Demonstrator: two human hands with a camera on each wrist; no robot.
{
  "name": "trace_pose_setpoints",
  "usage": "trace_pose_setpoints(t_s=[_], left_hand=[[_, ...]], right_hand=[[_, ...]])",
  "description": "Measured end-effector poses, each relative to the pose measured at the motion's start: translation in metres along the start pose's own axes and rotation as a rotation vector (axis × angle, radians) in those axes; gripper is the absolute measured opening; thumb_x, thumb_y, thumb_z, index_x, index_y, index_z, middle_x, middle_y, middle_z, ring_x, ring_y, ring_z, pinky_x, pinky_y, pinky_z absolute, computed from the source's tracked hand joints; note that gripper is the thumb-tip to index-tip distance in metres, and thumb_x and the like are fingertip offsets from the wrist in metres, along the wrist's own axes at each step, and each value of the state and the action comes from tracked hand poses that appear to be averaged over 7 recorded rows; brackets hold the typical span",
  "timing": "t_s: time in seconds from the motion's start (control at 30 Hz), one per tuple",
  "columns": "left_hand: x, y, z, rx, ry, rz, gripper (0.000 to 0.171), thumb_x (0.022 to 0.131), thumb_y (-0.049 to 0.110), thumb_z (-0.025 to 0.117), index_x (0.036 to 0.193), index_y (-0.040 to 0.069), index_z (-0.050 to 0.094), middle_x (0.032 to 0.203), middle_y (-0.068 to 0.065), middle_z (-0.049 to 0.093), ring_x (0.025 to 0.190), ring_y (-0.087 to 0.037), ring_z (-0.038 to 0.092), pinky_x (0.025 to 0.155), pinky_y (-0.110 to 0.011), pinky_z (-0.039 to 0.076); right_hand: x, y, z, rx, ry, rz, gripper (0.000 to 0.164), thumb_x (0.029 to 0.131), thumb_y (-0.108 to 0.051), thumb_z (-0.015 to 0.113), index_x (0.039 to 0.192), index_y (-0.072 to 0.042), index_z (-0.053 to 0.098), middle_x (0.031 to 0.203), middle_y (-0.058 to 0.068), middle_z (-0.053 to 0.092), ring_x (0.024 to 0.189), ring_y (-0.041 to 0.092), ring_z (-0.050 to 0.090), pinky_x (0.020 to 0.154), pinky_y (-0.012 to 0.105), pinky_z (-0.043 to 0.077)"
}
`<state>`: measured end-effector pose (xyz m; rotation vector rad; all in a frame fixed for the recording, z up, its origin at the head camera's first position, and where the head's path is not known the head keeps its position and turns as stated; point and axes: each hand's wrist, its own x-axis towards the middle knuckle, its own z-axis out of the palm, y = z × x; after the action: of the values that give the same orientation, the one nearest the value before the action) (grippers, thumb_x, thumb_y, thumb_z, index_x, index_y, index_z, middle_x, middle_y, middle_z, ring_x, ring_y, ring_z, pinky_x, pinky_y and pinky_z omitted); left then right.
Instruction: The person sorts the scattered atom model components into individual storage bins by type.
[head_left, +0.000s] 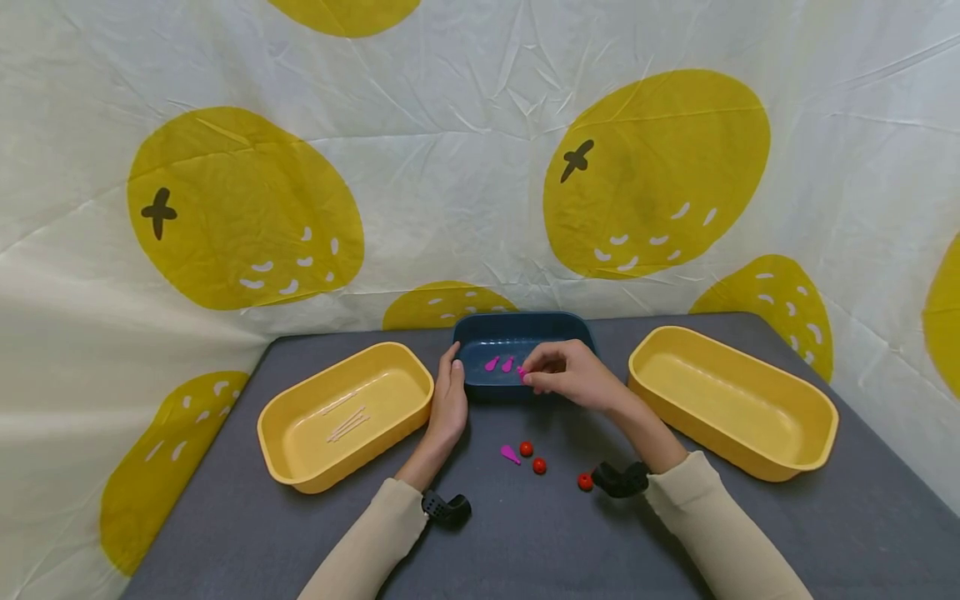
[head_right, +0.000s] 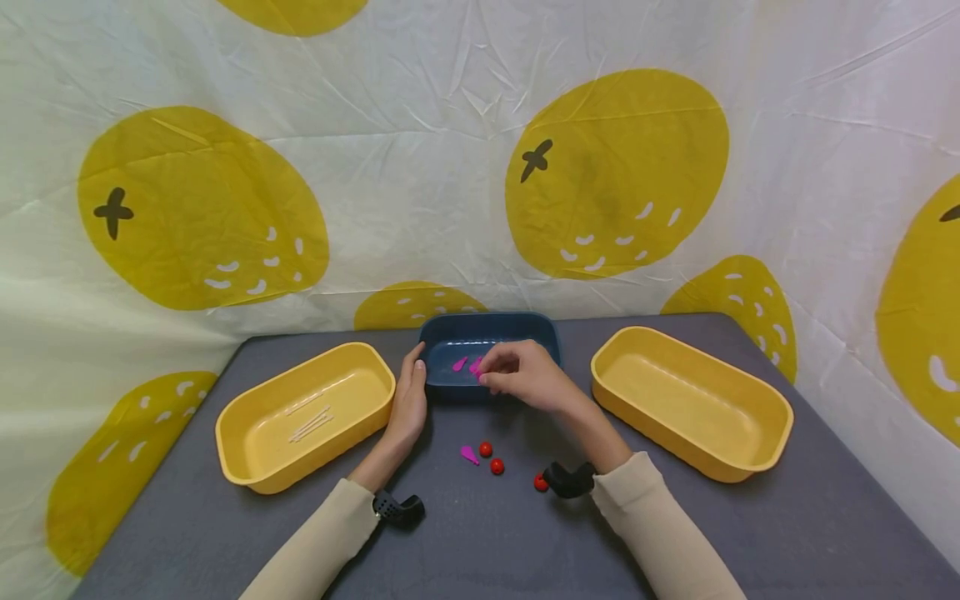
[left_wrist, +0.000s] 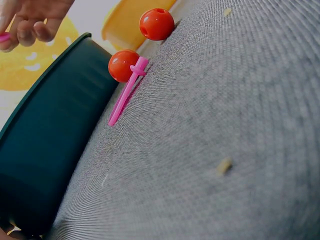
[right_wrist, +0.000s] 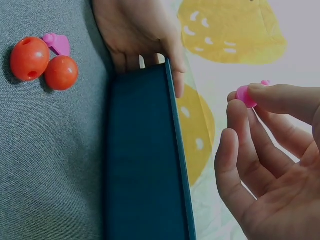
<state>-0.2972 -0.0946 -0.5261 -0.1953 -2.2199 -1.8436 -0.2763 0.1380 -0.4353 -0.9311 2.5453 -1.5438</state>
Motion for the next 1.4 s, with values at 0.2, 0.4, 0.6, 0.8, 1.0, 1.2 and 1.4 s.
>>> trace_pose_setpoints(t_s=[0.2, 0.4, 0.6, 0.8, 1.0, 1.2, 1.4], left_hand=[[0.000, -0.001, -0.001, 0.011, 0.004, -0.010, 0.049, 0.115, 0.033, 0.030, 0.162, 0.021, 0.032, 0.170, -0.004, 0.030, 0.158, -0.031, 0.027, 0.128, -0.057, 0.020], [0.000, 0.001, -0.001, 0.018, 0.002, -0.013, 0.050, 0.114, 0.036, 0.029, 0.162, 0.021, 0.032, 0.170, -0.004, 0.030, 0.158, -0.030, 0.028, 0.128, -0.056, 0.021], [0.001, 0.000, 0.000, 0.022, 0.002, -0.025, 0.049, 0.114, 0.035, 0.030, 0.162, 0.023, 0.032, 0.170, -0.001, 0.030, 0.158, -0.026, 0.028, 0.129, -0.054, 0.021], [0.001, 0.001, 0.001, 0.006, -0.002, -0.030, 0.049, 0.114, 0.034, 0.031, 0.162, 0.023, 0.031, 0.170, 0.000, 0.030, 0.158, -0.025, 0.029, 0.129, -0.053, 0.021], [0.002, -0.001, 0.000, 0.006, 0.003, -0.016, 0.049, 0.115, 0.031, 0.031, 0.162, 0.019, 0.032, 0.170, -0.002, 0.031, 0.157, -0.026, 0.029, 0.129, -0.054, 0.021], [0.002, -0.001, 0.000, 0.010, 0.003, -0.026, 0.049, 0.115, 0.031, 0.031, 0.162, 0.019, 0.032, 0.170, -0.002, 0.031, 0.158, -0.026, 0.028, 0.129, -0.054, 0.021], [0.001, -0.001, 0.000, 0.009, 0.001, -0.021, 0.050, 0.114, 0.033, 0.030, 0.162, 0.019, 0.031, 0.170, -0.004, 0.030, 0.158, -0.028, 0.028, 0.128, -0.056, 0.021]], right_hand=[[0.001, 0.004, -0.002, 0.031, 0.045, 0.025, 0.010, 0.095, -0.011, 0.073, 0.100, -0.003, 0.075, 0.088, 0.020, 0.072, 0.077, 0.035, 0.065, 0.070, 0.031, 0.059], [0.001, 0.005, -0.004, 0.054, 0.085, 0.077, 0.013, 0.096, -0.014, 0.073, 0.102, -0.003, 0.075, 0.095, 0.026, 0.071, 0.080, 0.035, 0.066, 0.071, 0.030, 0.058], [0.001, 0.006, -0.006, 0.060, 0.134, 0.116, 0.015, 0.097, -0.015, 0.073, 0.103, -0.002, 0.076, 0.098, 0.021, 0.074, 0.082, 0.037, 0.067, 0.073, 0.035, 0.060], [0.006, 0.007, -0.009, 0.089, 0.132, 0.124, 0.018, 0.096, -0.012, 0.073, 0.107, 0.002, 0.073, 0.090, 0.013, 0.073, 0.072, 0.022, 0.062, 0.069, 0.030, 0.058], [0.019, 0.011, -0.014, 0.064, 0.126, 0.107, 0.027, 0.097, -0.007, 0.067, 0.124, -0.001, 0.068, 0.086, 0.003, 0.073, 0.071, 0.026, 0.064, 0.068, 0.034, 0.057], [0.032, 0.014, -0.017, 0.021, 0.117, 0.118, 0.026, 0.097, -0.007, 0.066, 0.123, -0.002, 0.069, 0.085, 0.005, 0.072, 0.071, 0.024, 0.065, 0.067, 0.031, 0.055], [0.044, 0.019, -0.018, -0.014, 0.134, 0.193, 0.022, 0.096, -0.010, 0.069, 0.117, -0.003, 0.072, 0.091, 0.016, 0.076, 0.070, 0.017, 0.067, 0.070, 0.034, 0.058]])
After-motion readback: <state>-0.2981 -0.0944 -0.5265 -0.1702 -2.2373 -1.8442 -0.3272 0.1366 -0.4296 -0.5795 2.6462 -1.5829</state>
